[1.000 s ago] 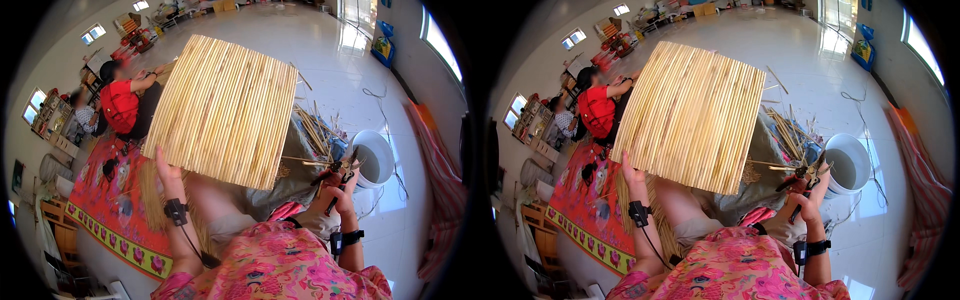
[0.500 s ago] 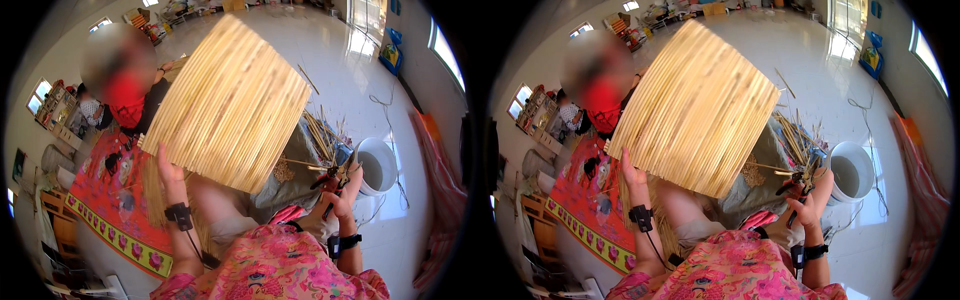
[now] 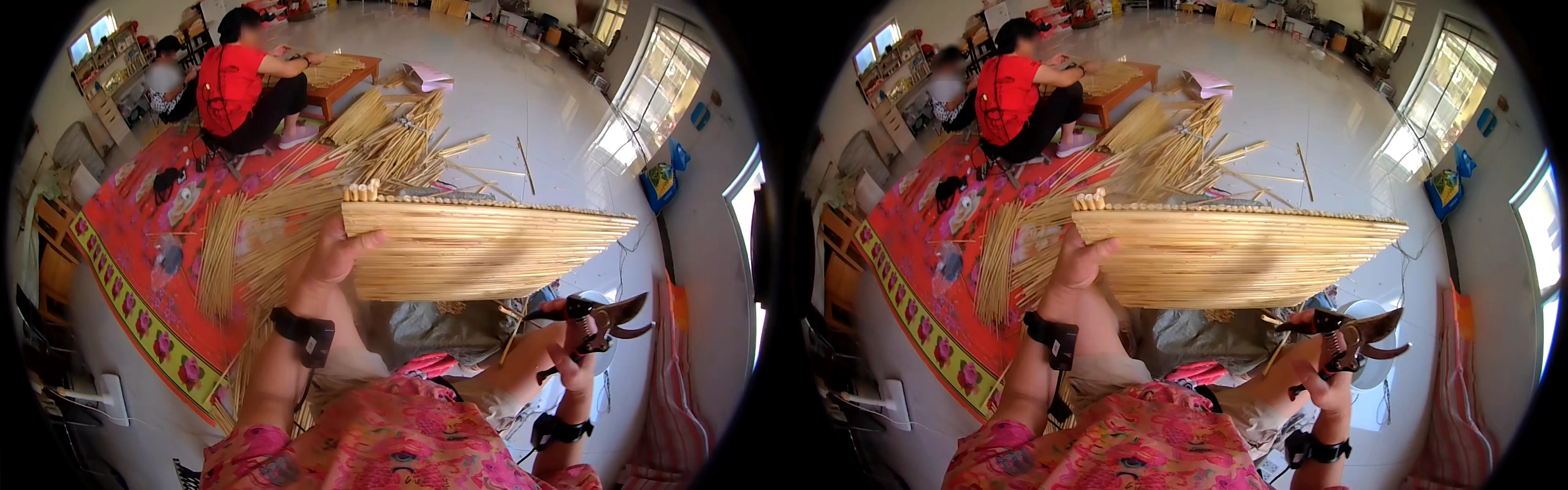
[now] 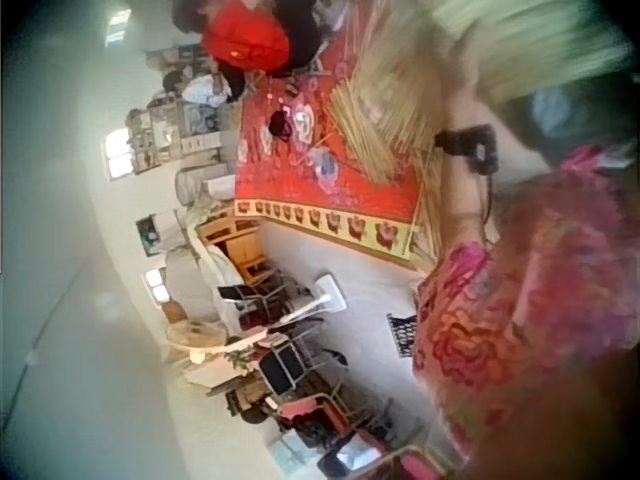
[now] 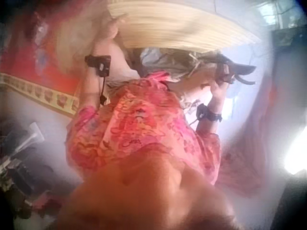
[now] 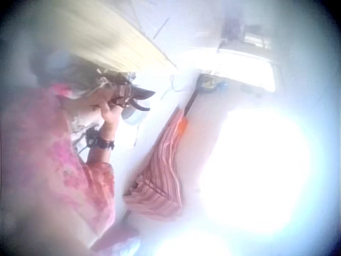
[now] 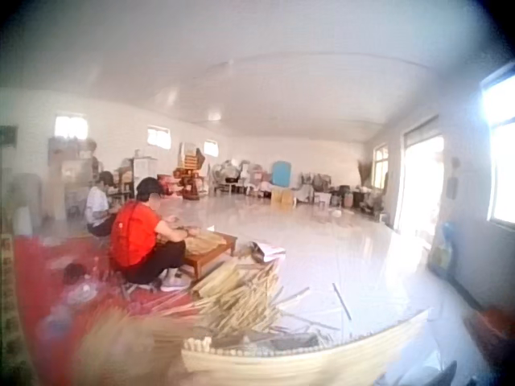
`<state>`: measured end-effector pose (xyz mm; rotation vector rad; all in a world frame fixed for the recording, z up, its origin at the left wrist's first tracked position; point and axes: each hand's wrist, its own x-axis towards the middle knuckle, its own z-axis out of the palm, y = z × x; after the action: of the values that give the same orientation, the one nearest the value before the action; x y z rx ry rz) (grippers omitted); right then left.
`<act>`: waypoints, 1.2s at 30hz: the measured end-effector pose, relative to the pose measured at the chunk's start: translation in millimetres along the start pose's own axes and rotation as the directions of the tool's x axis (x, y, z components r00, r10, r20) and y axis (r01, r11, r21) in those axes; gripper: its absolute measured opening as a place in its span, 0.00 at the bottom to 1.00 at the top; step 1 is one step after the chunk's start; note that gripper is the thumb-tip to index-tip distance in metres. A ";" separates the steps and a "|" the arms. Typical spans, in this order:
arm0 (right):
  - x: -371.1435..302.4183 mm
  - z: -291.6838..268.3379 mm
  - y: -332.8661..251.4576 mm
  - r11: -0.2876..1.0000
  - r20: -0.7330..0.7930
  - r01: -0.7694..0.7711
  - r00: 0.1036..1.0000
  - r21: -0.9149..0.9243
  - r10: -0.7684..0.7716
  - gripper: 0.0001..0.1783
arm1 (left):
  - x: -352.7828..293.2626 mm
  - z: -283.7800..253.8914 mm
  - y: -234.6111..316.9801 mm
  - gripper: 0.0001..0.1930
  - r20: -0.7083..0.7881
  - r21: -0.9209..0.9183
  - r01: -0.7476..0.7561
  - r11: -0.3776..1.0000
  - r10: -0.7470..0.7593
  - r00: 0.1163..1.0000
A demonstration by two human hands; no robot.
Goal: The person holds a bundle of bamboo sticks and uses pliers to trim the ends, repeatedly aligning and cutting them to a uniform length. The person occasionally flips the bundle to work on different sides.
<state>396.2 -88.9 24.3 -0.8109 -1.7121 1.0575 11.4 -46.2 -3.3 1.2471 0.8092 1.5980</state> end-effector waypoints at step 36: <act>187.9 102.5 -118.9 0.364 0.555 0.550 0.826 -0.752 -0.101 0.32 | -48.6 -10.0 -6.4 0.20 0.059 0.029 -0.130 0.991 0.128 0.990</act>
<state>228.4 -5.3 181.8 -0.7955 -2.7482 -0.1389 6.3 -88.9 -29.0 1.3867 0.7342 1.6494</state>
